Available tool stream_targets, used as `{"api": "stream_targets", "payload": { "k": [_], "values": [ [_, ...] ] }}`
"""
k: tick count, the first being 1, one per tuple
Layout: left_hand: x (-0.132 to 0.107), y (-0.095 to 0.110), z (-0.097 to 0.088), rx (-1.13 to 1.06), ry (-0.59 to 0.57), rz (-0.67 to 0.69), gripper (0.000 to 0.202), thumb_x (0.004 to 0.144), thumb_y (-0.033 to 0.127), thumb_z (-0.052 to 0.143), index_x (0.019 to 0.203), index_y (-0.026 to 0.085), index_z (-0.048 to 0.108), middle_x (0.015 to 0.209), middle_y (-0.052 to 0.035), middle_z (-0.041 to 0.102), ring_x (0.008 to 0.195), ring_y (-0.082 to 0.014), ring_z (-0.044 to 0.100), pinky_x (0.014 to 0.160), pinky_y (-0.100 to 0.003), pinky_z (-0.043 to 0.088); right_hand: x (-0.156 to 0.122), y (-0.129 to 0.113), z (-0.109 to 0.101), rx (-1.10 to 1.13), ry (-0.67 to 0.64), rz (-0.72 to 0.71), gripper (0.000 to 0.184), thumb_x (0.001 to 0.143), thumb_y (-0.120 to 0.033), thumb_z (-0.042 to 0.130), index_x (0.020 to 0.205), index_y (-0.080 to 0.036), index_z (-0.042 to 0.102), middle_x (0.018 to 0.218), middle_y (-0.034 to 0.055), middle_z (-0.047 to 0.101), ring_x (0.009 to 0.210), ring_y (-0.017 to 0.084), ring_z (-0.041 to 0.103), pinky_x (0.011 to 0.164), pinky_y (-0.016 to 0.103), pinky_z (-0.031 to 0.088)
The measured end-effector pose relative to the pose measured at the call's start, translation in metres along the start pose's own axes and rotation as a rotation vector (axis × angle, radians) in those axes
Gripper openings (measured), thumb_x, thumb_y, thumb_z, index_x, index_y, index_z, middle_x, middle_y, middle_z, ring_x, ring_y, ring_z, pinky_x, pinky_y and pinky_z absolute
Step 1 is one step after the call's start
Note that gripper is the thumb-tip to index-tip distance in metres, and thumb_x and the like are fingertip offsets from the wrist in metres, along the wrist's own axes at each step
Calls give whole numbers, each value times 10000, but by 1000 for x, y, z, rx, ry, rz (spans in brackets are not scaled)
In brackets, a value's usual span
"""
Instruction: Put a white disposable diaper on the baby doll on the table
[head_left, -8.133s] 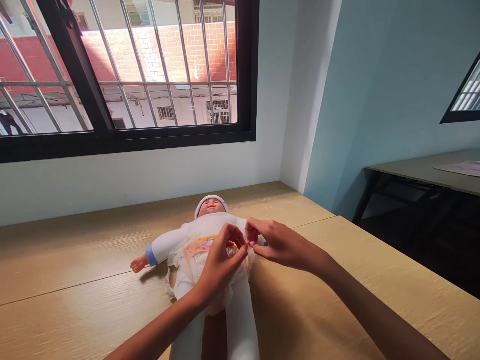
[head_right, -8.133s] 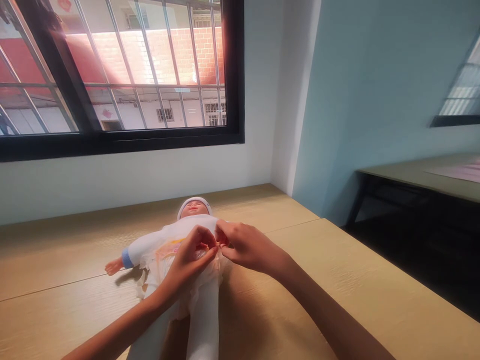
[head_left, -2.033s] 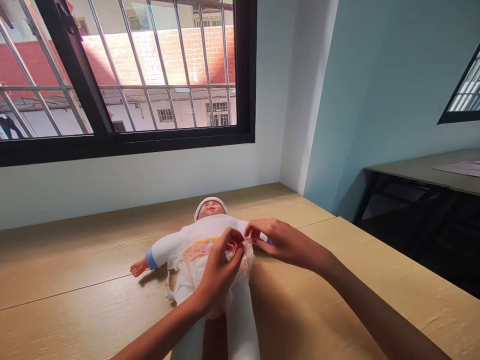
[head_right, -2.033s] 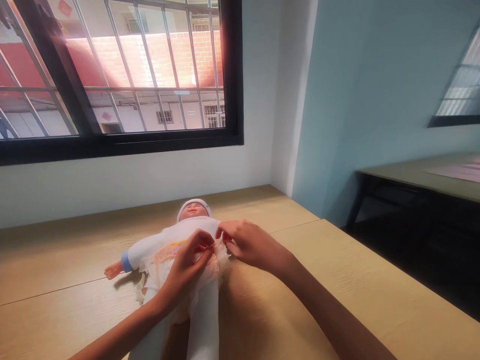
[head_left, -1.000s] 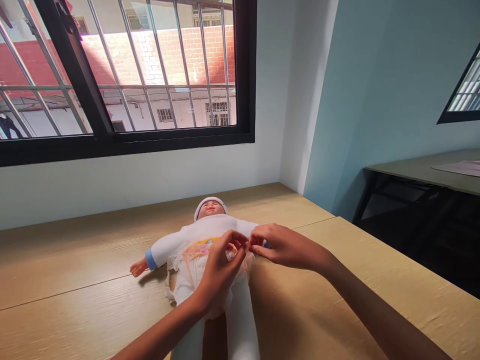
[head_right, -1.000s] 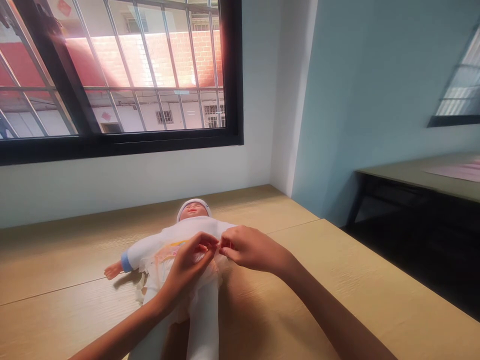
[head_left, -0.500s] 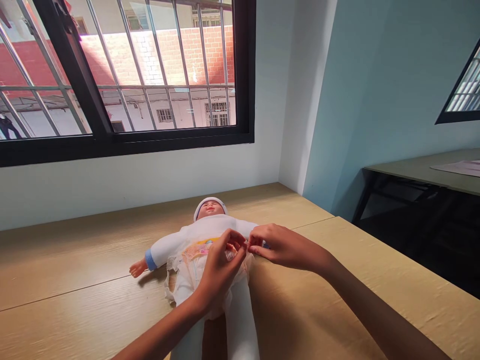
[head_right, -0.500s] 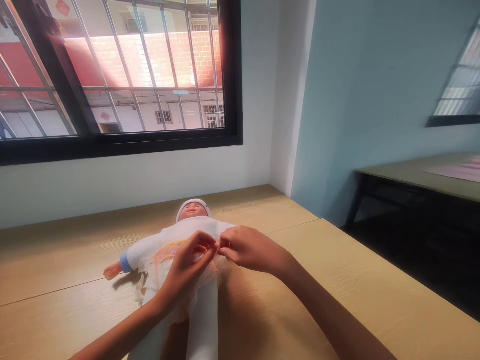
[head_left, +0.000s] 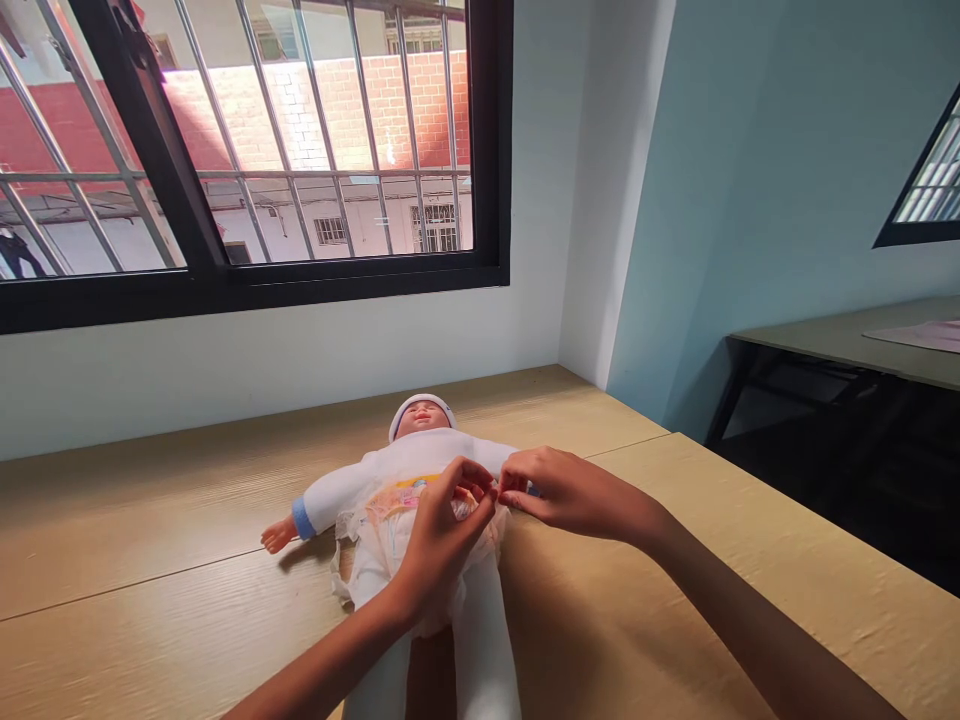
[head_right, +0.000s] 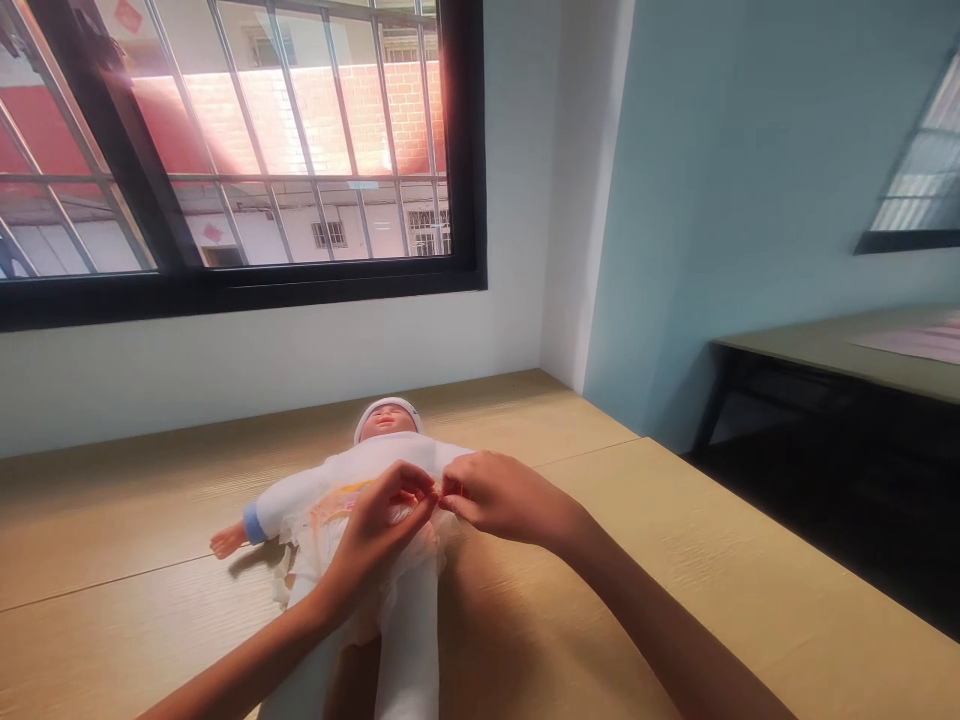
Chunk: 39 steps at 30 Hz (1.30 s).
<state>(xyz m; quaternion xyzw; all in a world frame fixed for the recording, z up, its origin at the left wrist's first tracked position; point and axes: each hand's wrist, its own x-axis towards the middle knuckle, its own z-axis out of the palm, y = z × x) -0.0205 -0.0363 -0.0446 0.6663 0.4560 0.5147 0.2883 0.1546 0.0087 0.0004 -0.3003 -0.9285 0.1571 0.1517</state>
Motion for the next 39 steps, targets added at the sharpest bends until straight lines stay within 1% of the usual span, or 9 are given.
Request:
{"api": "stream_targets", "payload": {
  "k": [12, 20, 24, 30, 39],
  "values": [
    [-1, -5, 0, -10, -17, 39, 22, 853, 198, 567, 845, 187, 550, 834, 12, 614, 770, -131, 567, 701, -236, 425, 0, -1, 1, -13, 10, -4, 190, 920, -269, 484, 788, -178, 586, 808, -1, 647, 723, 133, 547, 607, 243, 343],
    [-2, -3, -1, 1, -6, 39, 84, 869, 229, 560, 815, 187, 512, 806, 14, 578, 746, -128, 527, 687, -233, 405, 0, -1, -2, 18, 51, 34, 232, 925, -355, 494, 807, -183, 597, 794, -5, 654, 718, 138, 569, 642, 249, 378],
    [-1, -2, 0, 9, -1, 19, 99, 865, 239, 562, 807, 188, 501, 796, 13, 575, 732, -130, 522, 676, -237, 404, 1, -3, -1, 5, 54, 54, 187, 905, -299, 495, 786, -180, 578, 791, -2, 651, 711, 137, 569, 632, 247, 374],
    [0, -2, 0, 8, -2, 9, 78, 846, 204, 559, 796, 189, 500, 779, 15, 571, 715, -131, 520, 664, -239, 404, 0, -5, -3, -30, 60, 95, 145, 869, -253, 496, 750, -183, 542, 767, -16, 648, 691, 131, 559, 619, 245, 359],
    [-1, -1, 0, -4, 4, 4, 56, 818, 180, 562, 788, 185, 515, 784, 2, 589, 724, -143, 538, 674, -245, 415, 1, -5, -3, -68, 54, 65, 132, 835, -210, 491, 706, -183, 506, 719, -27, 621, 647, 116, 516, 587, 234, 326]
  ]
}}
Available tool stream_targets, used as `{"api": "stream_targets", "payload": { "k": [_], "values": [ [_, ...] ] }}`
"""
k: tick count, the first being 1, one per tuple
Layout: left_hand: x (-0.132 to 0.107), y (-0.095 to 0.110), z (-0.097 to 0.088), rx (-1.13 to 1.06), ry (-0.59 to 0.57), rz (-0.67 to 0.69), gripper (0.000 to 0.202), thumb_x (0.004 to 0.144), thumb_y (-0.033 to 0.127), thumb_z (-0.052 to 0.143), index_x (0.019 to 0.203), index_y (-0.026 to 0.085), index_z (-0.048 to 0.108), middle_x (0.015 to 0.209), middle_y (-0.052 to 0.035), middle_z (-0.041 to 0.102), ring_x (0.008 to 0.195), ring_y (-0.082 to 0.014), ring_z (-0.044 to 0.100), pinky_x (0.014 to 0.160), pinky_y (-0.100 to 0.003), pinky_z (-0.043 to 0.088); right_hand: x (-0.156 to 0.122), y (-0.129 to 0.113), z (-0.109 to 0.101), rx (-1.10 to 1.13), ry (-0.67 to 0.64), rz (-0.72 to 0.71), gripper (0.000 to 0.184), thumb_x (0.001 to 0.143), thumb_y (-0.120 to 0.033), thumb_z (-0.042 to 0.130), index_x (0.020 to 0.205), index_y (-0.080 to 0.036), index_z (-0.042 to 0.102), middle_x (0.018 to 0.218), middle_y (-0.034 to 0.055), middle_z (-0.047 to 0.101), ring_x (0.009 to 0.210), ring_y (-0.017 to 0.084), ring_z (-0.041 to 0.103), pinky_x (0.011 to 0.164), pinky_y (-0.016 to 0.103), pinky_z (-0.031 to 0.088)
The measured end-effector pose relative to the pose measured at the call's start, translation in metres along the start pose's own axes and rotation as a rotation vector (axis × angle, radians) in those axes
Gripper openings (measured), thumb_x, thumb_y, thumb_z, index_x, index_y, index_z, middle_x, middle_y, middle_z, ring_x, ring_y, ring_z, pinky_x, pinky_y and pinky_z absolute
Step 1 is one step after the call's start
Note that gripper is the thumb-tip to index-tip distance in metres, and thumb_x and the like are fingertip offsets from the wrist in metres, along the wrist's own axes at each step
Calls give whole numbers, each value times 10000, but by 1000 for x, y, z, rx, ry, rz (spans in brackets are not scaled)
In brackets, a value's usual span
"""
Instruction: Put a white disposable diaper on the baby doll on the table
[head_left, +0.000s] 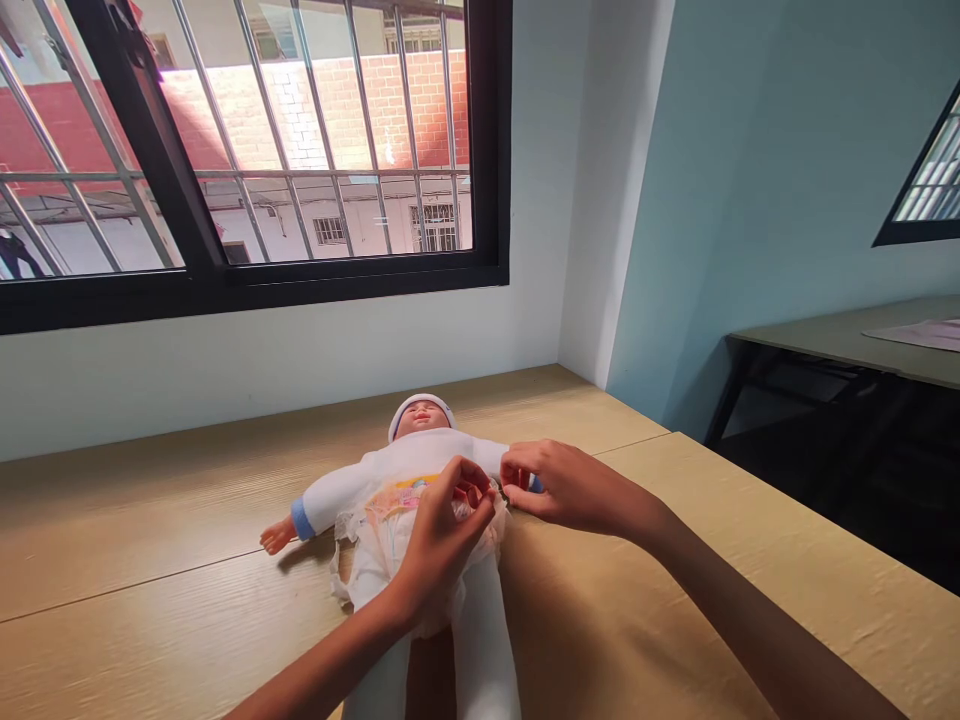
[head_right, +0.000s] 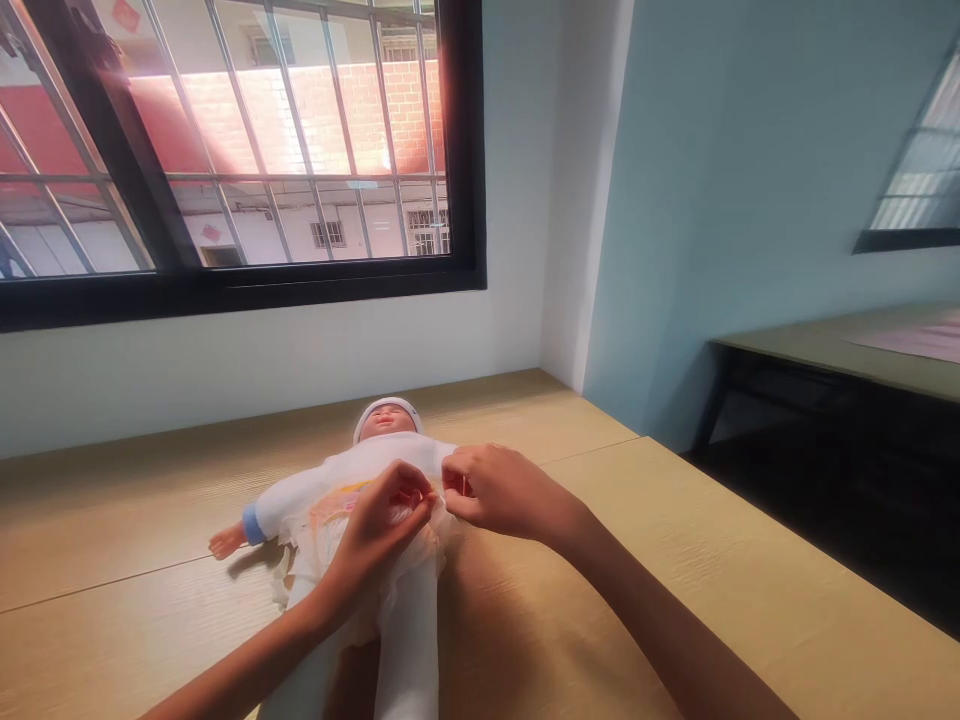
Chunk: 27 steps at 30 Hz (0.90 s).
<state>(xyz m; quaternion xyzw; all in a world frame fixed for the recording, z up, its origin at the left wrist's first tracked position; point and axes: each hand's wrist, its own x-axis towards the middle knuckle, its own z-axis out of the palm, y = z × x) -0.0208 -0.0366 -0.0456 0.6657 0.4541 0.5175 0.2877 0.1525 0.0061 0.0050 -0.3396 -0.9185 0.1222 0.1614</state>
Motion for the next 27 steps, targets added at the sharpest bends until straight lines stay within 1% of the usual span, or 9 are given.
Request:
{"api": "stream_targets", "payload": {
  "k": [4, 7, 10, 14, 18, 20, 22, 27],
  "values": [
    [0, -1, 0, -6, -5, 6, 51, 822, 181, 558, 796, 189, 515, 783, 4, 590, 724, -144, 542, 670, -243, 412, 2, 1, 1, -59, -5, 4, 148, 814, -205, 498, 671, -180, 470, 674, -23, 592, 601, 113, 472, 563, 238, 297],
    [0, 0, 0, 6, 1, 1, 54, 824, 178, 550, 793, 189, 506, 786, 1, 580, 730, -147, 533, 676, -249, 408, 3, 4, 1, -162, 28, 26, 147, 787, -185, 512, 649, -181, 462, 642, -21, 570, 568, 113, 431, 568, 248, 282],
    [-1, 1, 0, 19, 11, -2, 58, 819, 172, 547, 786, 189, 503, 787, 1, 575, 733, -147, 526, 682, -252, 405, 4, 6, -1, -210, 62, 64, 148, 800, -190, 518, 654, -183, 495, 659, -11, 589, 578, 121, 450, 578, 254, 282],
    [-2, 3, 0, 13, 7, -8, 61, 818, 173, 550, 782, 187, 502, 779, 2, 573, 723, -144, 525, 682, -251, 408, 2, 3, -5, -135, 100, 63, 172, 878, -241, 483, 732, -192, 560, 747, -7, 638, 660, 135, 532, 620, 250, 317],
    [-1, 2, 0, 3, 2, -8, 74, 836, 219, 551, 787, 188, 505, 782, 0, 575, 725, -147, 526, 682, -253, 411, -2, 0, -5, 14, 17, -7, 182, 897, -322, 512, 816, -198, 616, 803, -5, 660, 718, 143, 574, 641, 241, 358],
    [-1, 2, 0, 5, 4, -8, 80, 837, 226, 552, 786, 188, 503, 783, 0, 576, 729, -148, 531, 685, -255, 412, -2, 0, -3, 34, 5, -51, 155, 886, -302, 534, 821, -196, 627, 814, -7, 667, 726, 141, 578, 662, 241, 369],
    [-1, 2, 0, 11, 7, -9, 77, 832, 218, 554, 782, 188, 503, 779, 1, 574, 726, -147, 533, 682, -252, 411, -2, 0, -2, 29, 12, -69, 124, 873, -247, 539, 805, -190, 626, 814, -7, 670, 725, 138, 576, 668, 244, 370],
    [0, 2, 0, 10, 4, -8, 60, 827, 209, 553, 789, 189, 511, 785, -1, 582, 732, -149, 541, 680, -253, 415, 0, -1, 0, 0, 15, -42, 127, 842, -184, 520, 743, -184, 600, 772, -8, 661, 674, 130, 546, 647, 251, 360]
  ]
}}
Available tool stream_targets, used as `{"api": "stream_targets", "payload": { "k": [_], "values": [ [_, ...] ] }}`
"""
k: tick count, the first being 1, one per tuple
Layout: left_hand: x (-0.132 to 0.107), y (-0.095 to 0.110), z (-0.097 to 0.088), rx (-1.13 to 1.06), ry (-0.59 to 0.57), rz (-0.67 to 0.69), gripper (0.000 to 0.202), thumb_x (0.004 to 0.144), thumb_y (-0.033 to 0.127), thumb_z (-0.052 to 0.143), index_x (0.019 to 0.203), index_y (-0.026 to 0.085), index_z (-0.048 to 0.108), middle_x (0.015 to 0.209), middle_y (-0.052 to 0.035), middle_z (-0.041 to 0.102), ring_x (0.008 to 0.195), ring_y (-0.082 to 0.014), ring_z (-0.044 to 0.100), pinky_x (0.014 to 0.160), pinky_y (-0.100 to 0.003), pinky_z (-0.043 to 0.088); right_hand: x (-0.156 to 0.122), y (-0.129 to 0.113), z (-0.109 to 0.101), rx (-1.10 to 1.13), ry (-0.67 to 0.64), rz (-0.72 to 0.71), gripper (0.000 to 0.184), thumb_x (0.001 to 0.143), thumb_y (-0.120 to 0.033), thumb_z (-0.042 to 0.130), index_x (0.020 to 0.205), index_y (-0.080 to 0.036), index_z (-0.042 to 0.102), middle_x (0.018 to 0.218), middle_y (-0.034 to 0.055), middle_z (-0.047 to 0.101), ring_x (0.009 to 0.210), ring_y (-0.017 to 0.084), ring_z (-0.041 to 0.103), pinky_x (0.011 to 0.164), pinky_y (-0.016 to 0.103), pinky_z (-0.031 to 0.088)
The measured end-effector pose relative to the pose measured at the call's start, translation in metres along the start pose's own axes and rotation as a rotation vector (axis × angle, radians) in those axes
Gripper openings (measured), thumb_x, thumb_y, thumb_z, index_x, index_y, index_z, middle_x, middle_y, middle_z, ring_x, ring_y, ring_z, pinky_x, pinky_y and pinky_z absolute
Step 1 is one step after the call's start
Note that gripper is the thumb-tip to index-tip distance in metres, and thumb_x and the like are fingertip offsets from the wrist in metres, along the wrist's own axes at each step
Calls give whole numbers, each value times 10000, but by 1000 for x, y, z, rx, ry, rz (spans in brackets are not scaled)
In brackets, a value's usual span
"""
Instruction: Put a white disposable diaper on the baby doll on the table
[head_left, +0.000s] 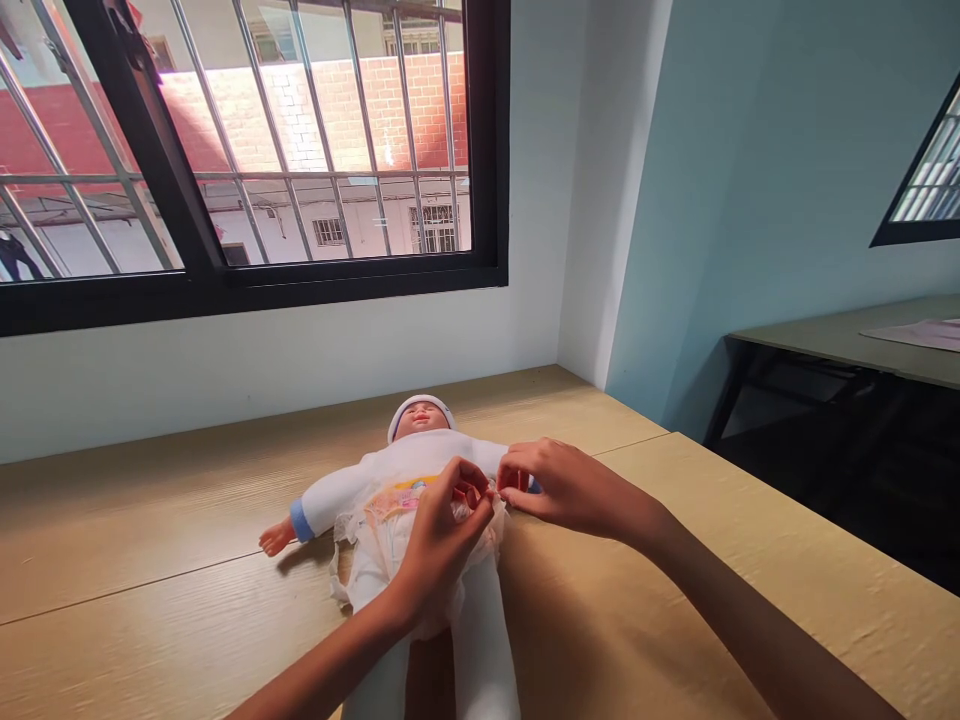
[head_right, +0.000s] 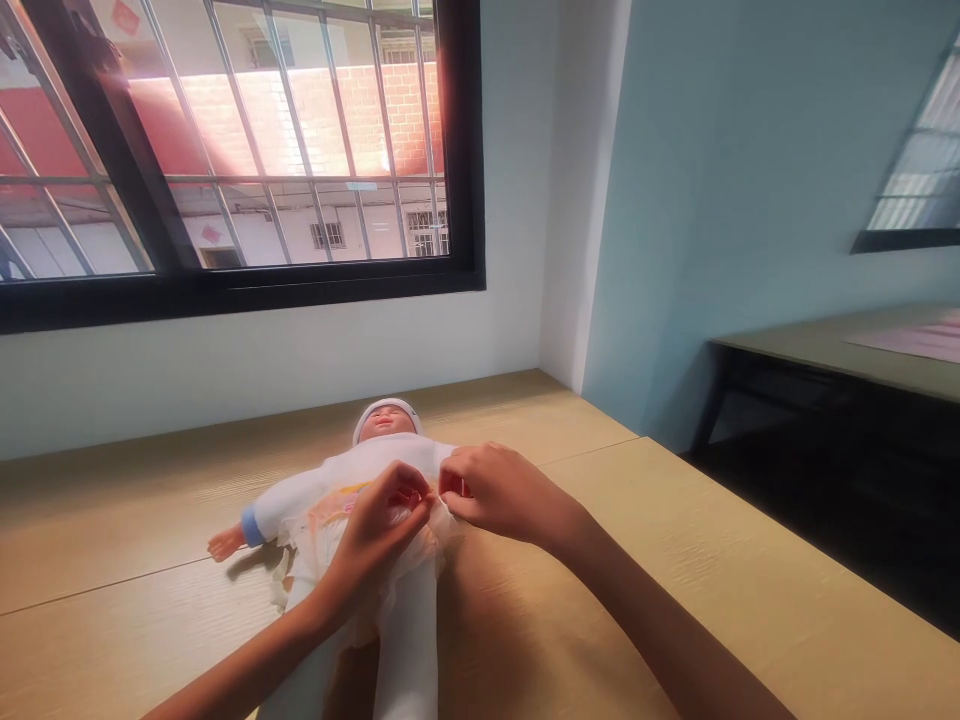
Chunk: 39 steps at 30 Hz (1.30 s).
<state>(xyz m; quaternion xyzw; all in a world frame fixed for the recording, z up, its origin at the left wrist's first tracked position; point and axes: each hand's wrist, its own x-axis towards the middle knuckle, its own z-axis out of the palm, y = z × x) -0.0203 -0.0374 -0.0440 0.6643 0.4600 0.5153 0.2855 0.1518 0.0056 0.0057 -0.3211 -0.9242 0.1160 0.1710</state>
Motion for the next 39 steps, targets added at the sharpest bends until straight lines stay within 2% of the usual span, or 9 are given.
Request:
{"api": "stream_targets", "payload": {
  "k": [7, 12, 17, 21, 27, 31, 34, 39],
  "values": [
    [0, -2, 0, -12, 3, 26, 43, 813, 185, 551, 786, 191, 518, 777, -1, 590, 719, -149, 544, 663, -255, 416, 0, 2, -1, -139, 4, 2, 118, 813, -174, 528, 706, -190, 575, 716, -22, 608, 583, 105, 448, 650, 259, 339],
    [0, 0, 0, 6, 7, 5, 52, 808, 190, 547, 775, 190, 507, 780, 1, 579, 719, -149, 528, 674, -259, 407, 0, 6, -6, -274, 42, 79, 116, 825, -187, 533, 734, -196, 605, 724, -7, 609, 614, 127, 474, 676, 286, 337],
    [0, 0, 0, 4, 3, -1, 58, 818, 197, 549, 781, 190, 505, 785, 1, 581, 731, -150, 534, 685, -259, 409, 0, 3, -5, -109, 44, 27, 129, 862, -226, 520, 788, -200, 622, 782, -12, 659, 691, 137, 560, 656, 259, 348],
    [-1, -2, 0, -5, 1, 3, 69, 833, 228, 548, 793, 192, 506, 796, -6, 579, 742, -154, 537, 695, -263, 418, 0, 0, -1, -43, 15, -28, 129, 869, -233, 522, 781, -193, 607, 773, -11, 664, 672, 133, 558, 668, 256, 354],
    [0, 0, 1, -10, -2, 3, 59, 818, 198, 553, 779, 191, 509, 781, -1, 582, 728, -151, 539, 682, -258, 417, 2, 1, 4, -152, 33, -3, 145, 845, -195, 508, 701, -185, 524, 689, -17, 613, 584, 117, 460, 650, 261, 337],
    [0, 2, 0, -2, 8, 2, 57, 814, 168, 543, 773, 189, 509, 784, 2, 581, 730, -147, 533, 684, -257, 413, 3, 4, 3, -261, 73, 29, 145, 829, -184, 489, 684, -184, 486, 691, -8, 596, 609, 131, 451, 667, 273, 327],
    [0, 2, 0, -2, 3, 1, 54, 815, 164, 542, 778, 188, 510, 788, 3, 582, 730, -145, 529, 685, -257, 410, 2, 5, 0, -223, 81, 34, 128, 837, -193, 484, 712, -185, 511, 721, -7, 613, 638, 136, 482, 658, 267, 325],
    [1, 0, 0, -5, 0, 4, 71, 830, 212, 554, 776, 187, 514, 779, 1, 588, 722, -150, 533, 679, -265, 413, 0, 2, 0, -48, 17, -25, 114, 854, -197, 489, 797, -197, 588, 772, -18, 656, 664, 126, 549, 680, 250, 348]
  ]
}}
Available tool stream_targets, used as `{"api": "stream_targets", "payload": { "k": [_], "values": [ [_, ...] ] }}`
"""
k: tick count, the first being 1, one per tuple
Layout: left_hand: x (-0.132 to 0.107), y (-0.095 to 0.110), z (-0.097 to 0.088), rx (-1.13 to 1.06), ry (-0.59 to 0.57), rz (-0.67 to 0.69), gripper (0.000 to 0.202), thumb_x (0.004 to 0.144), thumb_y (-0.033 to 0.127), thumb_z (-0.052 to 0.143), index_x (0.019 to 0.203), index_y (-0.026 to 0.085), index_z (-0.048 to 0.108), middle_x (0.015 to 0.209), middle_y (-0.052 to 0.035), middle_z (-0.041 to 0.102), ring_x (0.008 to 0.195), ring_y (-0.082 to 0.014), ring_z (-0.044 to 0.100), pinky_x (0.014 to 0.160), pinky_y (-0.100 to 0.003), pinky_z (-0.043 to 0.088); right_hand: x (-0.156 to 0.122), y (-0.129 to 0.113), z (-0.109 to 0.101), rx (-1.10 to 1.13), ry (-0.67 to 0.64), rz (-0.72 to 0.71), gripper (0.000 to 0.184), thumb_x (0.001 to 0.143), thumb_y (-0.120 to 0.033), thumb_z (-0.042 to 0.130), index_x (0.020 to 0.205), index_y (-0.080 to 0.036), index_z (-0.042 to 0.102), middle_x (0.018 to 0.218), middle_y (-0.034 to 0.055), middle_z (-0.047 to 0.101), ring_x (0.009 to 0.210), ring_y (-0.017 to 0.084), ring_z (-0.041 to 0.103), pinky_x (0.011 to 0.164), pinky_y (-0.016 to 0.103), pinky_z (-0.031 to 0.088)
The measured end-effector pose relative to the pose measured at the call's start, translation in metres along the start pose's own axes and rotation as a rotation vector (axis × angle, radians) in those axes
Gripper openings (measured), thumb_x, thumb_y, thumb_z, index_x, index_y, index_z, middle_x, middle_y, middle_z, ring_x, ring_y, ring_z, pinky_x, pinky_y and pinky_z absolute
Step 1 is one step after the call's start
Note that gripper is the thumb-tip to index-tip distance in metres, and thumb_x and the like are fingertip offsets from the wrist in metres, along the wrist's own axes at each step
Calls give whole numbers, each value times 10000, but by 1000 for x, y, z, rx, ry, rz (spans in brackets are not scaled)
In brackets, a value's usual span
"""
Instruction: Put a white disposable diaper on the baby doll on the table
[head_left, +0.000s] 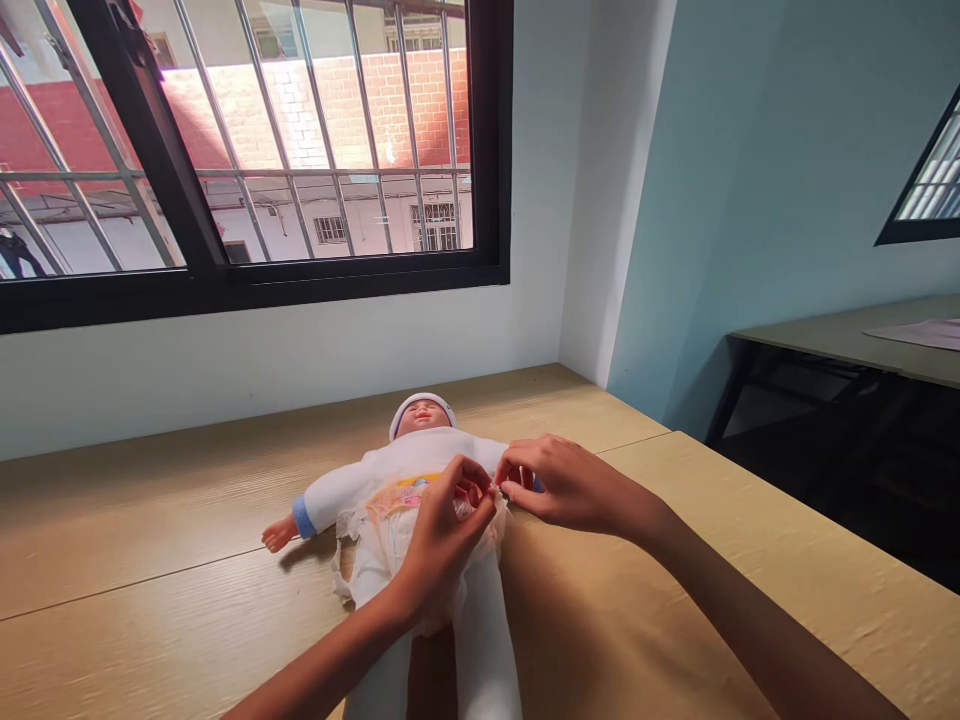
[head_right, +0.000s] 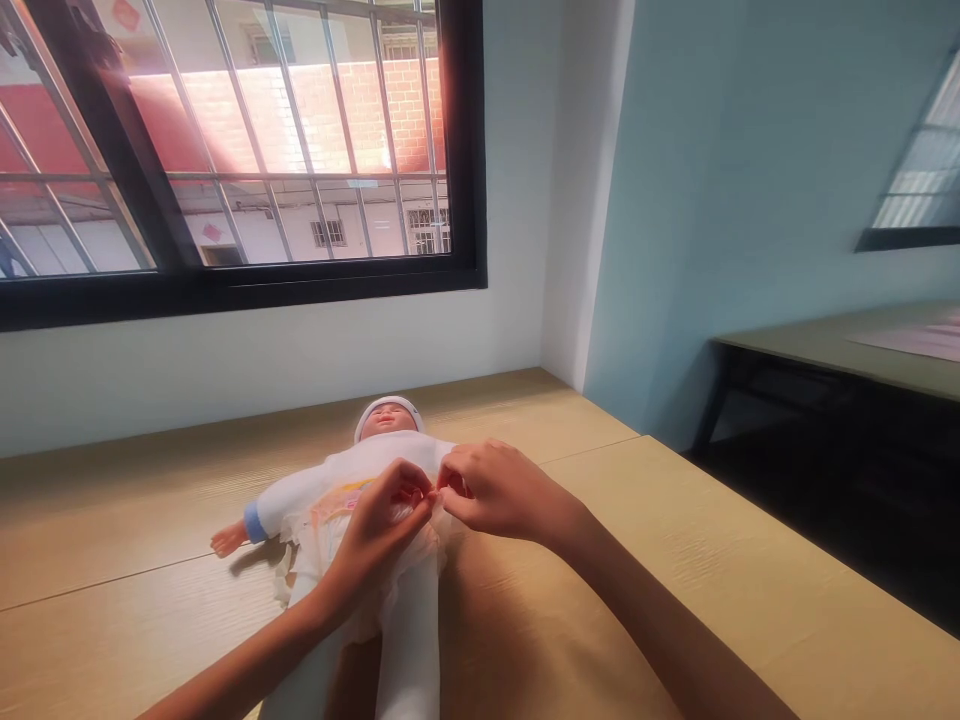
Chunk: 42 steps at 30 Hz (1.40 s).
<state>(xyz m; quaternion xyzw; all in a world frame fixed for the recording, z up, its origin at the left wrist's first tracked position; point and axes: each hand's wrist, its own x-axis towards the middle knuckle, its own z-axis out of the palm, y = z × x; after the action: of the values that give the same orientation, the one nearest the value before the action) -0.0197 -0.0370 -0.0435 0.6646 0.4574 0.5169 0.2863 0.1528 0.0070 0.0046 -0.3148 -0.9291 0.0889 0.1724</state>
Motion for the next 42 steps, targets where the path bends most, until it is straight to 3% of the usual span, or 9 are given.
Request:
{"api": "stream_targets", "payload": {
  "k": [12, 20, 31, 37, 42],
  "values": [
    [0, 0, 0, 8, -9, 7, 67, 831, 170, 541, 783, 185, 496, 787, 7, 569, 728, -139, 513, 683, -251, 399, 2, 1, 5, -256, 33, 67, 122, 849, -166, 441, 735, -185, 479, 742, 2, 620, 642, 144, 495, 691, 281, 332],
    [-2, -3, 0, 7, -17, 8, 75, 851, 207, 546, 796, 184, 501, 793, 8, 576, 734, -139, 522, 692, -253, 406, 1, 0, 2, -49, 27, 0, 113, 866, -207, 490, 797, -203, 579, 727, -30, 642, 641, 121, 538, 730, 261, 336],
    [-1, -2, 0, 12, -3, 8, 69, 821, 161, 549, 785, 183, 495, 785, 9, 571, 729, -138, 523, 686, -253, 402, 3, 2, 8, -232, 76, 44, 126, 836, -166, 465, 712, -190, 465, 710, 5, 612, 638, 149, 502, 724, 285, 339],
    [-1, -3, 1, 0, -8, 5, 62, 836, 192, 546, 796, 184, 500, 797, 3, 575, 737, -143, 530, 694, -258, 415, 0, -3, 5, -70, 49, 8, 125, 851, -165, 476, 730, -193, 490, 721, -31, 617, 676, 130, 522, 797, 281, 346],
    [-1, -3, 0, -2, -9, 0, 72, 840, 206, 549, 792, 187, 499, 793, 3, 573, 738, -144, 527, 694, -256, 416, 1, -6, 6, -119, 54, 4, 217, 848, -165, 475, 652, -184, 384, 642, -35, 551, 666, 128, 490, 802, 277, 359]
  ]
}}
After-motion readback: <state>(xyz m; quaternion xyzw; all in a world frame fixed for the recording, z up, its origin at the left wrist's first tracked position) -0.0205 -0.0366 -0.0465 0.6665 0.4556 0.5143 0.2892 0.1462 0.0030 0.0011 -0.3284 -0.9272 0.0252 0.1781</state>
